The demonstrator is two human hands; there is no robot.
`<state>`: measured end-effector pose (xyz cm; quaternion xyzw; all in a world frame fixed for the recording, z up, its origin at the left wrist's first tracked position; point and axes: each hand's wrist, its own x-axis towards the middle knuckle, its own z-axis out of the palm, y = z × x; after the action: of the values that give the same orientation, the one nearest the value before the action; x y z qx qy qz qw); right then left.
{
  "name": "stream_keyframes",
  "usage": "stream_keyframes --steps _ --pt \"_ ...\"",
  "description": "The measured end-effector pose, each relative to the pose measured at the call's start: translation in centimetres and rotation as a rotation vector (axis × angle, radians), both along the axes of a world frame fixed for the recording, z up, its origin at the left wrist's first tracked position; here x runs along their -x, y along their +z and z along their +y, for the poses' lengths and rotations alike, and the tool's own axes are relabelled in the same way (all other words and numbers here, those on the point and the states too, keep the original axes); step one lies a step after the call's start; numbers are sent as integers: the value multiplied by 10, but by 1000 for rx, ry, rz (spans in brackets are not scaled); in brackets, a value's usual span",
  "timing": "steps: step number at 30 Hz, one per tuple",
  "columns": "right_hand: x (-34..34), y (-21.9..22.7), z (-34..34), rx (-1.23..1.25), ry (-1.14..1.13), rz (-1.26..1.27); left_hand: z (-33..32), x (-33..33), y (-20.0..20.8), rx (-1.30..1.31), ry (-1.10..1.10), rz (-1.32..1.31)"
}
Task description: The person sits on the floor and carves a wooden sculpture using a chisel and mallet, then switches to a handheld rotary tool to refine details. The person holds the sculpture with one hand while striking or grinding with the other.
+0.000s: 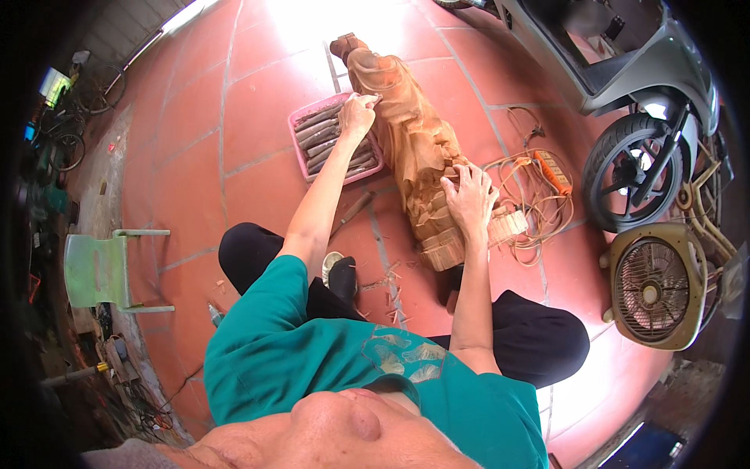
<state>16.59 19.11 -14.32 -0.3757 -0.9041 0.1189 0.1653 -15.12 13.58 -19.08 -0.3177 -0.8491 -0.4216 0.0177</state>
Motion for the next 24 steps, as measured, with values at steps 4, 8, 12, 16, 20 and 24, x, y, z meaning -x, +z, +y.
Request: stream_keyframes --steps 4,8,12,16,20,24 --pt "1 -4 2 -16 -4 6 0 -4 8 -34 -74 25" --pt "-1 2 0 2 -1 12 6 -16 13 -47 -69 45" --pt "-1 1 1 -5 7 24 6 -14 5 -96 -2 5" --pt "-3 0 4 2 -2 28 4 -13 -3 -102 66 -7" --pt "1 1 1 11 -7 21 -9 24 -22 -76 164 22" --pt "0 -2 3 -12 -21 21 0 48 -15 -135 199 -36"
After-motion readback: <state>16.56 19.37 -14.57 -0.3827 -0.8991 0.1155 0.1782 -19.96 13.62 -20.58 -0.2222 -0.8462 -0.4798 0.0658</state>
